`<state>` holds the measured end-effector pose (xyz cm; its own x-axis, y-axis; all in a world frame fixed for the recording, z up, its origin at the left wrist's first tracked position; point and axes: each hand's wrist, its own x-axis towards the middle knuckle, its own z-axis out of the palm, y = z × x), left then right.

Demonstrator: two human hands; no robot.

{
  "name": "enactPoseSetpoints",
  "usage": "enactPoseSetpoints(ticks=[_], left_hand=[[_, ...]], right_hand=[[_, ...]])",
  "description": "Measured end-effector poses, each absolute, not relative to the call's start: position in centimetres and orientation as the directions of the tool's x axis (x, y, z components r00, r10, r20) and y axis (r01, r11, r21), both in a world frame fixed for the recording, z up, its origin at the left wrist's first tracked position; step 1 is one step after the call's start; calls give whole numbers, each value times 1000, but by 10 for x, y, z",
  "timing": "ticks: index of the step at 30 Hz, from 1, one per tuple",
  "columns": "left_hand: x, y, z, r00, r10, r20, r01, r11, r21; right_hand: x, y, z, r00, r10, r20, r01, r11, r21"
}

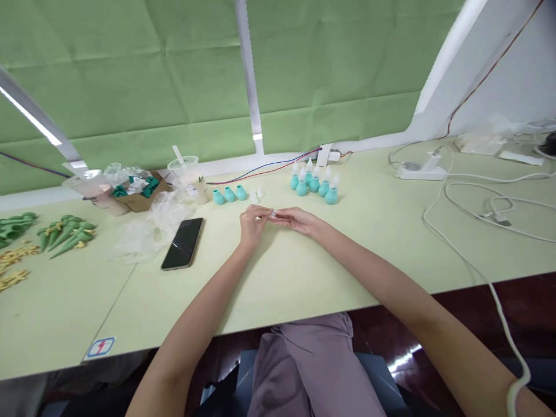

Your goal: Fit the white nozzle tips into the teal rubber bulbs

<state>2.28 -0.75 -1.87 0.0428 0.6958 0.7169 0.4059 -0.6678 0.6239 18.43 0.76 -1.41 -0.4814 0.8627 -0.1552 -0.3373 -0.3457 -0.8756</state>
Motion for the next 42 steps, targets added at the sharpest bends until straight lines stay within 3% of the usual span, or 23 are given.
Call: enactPoseSetpoints(ticks=[6, 22, 36, 42], left_hand=[[23, -9, -18, 109, 605, 789, 468, -732, 496], [22, -7, -22, 181, 535, 825, 495, -775, 393], [23, -4, -22, 69, 684, 726, 526, -643, 556], [23, -9, -16, 38, 689, 724, 474, -650, 594]], right_hand=[[185, 8, -16, -491, 855, -165, -363, -374, -853], [183, 8, -24, -469, 870, -154, -382, -357, -853], [177, 7, -23, -387, 916, -107, -372, -262, -891], [177, 4, -19, -479, 877, -20, -362, -219, -906]])
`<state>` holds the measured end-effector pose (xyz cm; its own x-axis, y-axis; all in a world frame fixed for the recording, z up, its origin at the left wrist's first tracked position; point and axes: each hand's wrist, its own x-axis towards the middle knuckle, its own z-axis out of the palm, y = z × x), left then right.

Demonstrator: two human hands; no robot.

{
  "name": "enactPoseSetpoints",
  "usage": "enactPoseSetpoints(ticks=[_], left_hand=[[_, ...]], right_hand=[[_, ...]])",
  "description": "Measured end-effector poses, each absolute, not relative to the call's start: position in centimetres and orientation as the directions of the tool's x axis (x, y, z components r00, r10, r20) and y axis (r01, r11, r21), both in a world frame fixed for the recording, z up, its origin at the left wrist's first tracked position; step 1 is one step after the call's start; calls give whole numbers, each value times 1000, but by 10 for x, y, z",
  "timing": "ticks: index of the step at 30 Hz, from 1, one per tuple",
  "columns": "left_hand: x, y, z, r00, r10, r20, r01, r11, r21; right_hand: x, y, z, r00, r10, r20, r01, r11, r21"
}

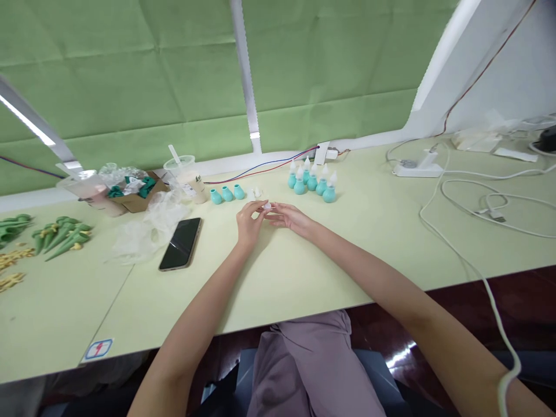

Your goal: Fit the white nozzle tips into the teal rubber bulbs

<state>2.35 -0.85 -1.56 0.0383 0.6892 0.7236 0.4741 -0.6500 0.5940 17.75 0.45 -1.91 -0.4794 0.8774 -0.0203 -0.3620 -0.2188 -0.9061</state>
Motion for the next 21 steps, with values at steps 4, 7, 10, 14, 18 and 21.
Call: enactPoseSetpoints(ticks=[4, 7, 10, 14, 18, 21], left_hand=[[29, -13, -12, 52, 736, 675, 396, -636, 662], [31, -13, -14, 108, 726, 679, 411, -654, 635], [27, -8, -19, 149, 700, 699, 539, -650, 536], [11, 5, -26, 103, 721, 686, 654, -568, 499], [-8, 18, -32, -43, 763, 645, 672, -456, 584], [-18, 25, -36, -139, 786, 602, 650, -386, 654]], right_hand=[[178, 4, -18, -507, 861, -31, -328, -227, -917], [179, 7, -18, -408, 911, -57, -305, -195, -932], [187, 13, -15, -267, 961, -72, -200, -128, -972], [205, 20, -10, -2, 990, 141, 394, 130, -910], [218, 25, -15, -5, 950, 312, 834, 176, -523], [219, 27, -21, -37, 946, 323, 900, 172, -401]])
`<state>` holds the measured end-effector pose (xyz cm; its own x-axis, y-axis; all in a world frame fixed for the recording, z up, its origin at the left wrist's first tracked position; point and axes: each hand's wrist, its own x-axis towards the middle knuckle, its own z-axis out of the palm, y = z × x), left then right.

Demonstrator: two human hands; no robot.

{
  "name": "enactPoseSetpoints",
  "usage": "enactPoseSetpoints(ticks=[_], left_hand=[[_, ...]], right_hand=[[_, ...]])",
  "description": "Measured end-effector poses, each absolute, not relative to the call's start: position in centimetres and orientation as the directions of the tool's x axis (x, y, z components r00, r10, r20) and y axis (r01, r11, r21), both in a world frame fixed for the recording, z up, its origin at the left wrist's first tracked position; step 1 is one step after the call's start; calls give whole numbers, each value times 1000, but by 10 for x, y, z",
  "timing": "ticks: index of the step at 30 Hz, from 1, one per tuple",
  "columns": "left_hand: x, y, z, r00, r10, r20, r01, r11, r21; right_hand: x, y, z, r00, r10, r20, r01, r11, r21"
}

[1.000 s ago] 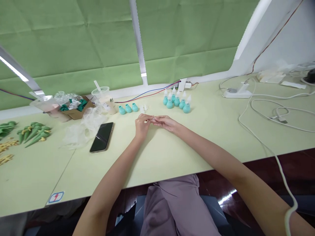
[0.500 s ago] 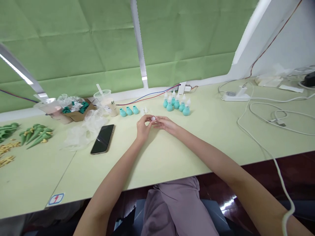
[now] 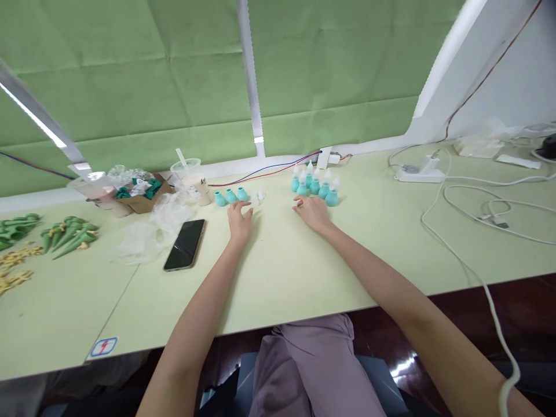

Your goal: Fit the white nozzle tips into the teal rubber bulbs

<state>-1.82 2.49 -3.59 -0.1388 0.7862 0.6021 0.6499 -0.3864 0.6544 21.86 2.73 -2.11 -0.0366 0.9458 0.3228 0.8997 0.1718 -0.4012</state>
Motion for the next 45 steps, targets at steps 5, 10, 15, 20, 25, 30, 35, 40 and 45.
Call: enactPoseSetpoints(ticks=[5, 10, 15, 20, 25, 30, 35, 40, 45], left_hand=[[-22, 29, -39, -153, 810, 566, 632, -359, 686], [-20, 29, -40, -125, 804, 581, 645, -379, 663], [-21, 28, -41, -113, 802, 587, 656, -383, 650], [-23, 29, -41, -119, 802, 586, 649, -384, 657], [-22, 30, -41, -109, 816, 568, 654, -372, 659], [-20, 30, -40, -93, 832, 546, 651, -365, 666], [-20, 30, -40, -83, 835, 544, 639, -374, 672], [-20, 28, -38, -95, 858, 505, 646, -333, 687], [-18, 27, -36, -91, 864, 495, 650, -325, 687]], right_hand=[[214, 28, -26, -65, 935, 348, 935, 179, -307], [208, 24, -22, -72, 898, 433, 923, 225, -313], [185, 32, -11, -192, 830, 523, 905, 356, -232], [156, 66, -6, -280, 866, 414, 931, 350, -102], [140, 94, -7, -178, 934, 308, 964, 228, -134], [137, 101, -12, -143, 954, 263, 966, 192, -172], [138, 103, -15, -154, 953, 262, 961, 206, -185], [137, 100, -11, -173, 940, 296, 936, 250, -246], [136, 93, 0, -315, 860, 402, 810, 464, -358]])
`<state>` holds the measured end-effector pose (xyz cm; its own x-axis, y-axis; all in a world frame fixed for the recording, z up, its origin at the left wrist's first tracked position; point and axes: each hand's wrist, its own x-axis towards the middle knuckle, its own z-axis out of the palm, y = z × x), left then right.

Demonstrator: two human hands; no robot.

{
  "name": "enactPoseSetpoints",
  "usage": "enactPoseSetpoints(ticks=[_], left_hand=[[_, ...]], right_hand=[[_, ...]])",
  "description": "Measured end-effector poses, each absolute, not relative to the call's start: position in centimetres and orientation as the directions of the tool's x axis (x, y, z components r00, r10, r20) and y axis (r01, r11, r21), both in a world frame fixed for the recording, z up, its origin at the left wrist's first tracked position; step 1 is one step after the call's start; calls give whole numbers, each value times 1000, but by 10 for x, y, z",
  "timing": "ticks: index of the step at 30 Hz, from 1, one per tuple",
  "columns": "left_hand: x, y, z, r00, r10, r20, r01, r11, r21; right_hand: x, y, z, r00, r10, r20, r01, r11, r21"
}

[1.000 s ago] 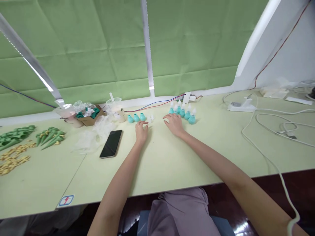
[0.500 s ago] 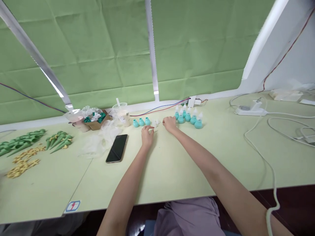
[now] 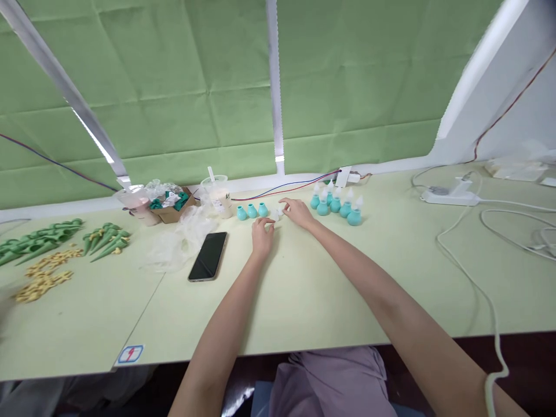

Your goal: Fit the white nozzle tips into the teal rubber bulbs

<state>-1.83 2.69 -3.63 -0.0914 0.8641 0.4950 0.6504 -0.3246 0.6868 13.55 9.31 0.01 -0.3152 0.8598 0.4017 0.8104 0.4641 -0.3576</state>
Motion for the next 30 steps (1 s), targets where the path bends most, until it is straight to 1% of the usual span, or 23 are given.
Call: enactPoseSetpoints(ticks=[3, 5, 8, 13, 19, 24, 28, 30], left_hand=[[-18, 27, -36, -99, 866, 490, 649, -317, 692], [-18, 27, -36, -99, 868, 486, 647, -315, 694], [-19, 27, -35, -91, 873, 479, 649, -313, 693], [-19, 27, -37, -90, 873, 478, 655, -310, 689], [-18, 28, -38, -88, 874, 478, 661, -308, 685], [-18, 27, -37, -78, 871, 485, 666, -317, 675], [-18, 26, -37, -74, 874, 481, 687, -305, 660], [-18, 26, -37, -81, 867, 492, 702, -301, 646]], right_hand=[[133, 92, 6, -467, 800, 377, 759, 582, -293], [129, 92, 7, -506, 797, 330, 760, 593, -267], [123, 92, 6, -475, 826, 304, 781, 555, -287], [121, 88, 8, -451, 821, 351, 781, 553, -290], [126, 85, 10, -445, 831, 335, 808, 534, -250], [128, 83, 6, -459, 795, 395, 805, 561, -194], [128, 81, 4, -502, 803, 321, 817, 562, -129], [127, 79, 5, -495, 806, 324, 817, 559, -142]])
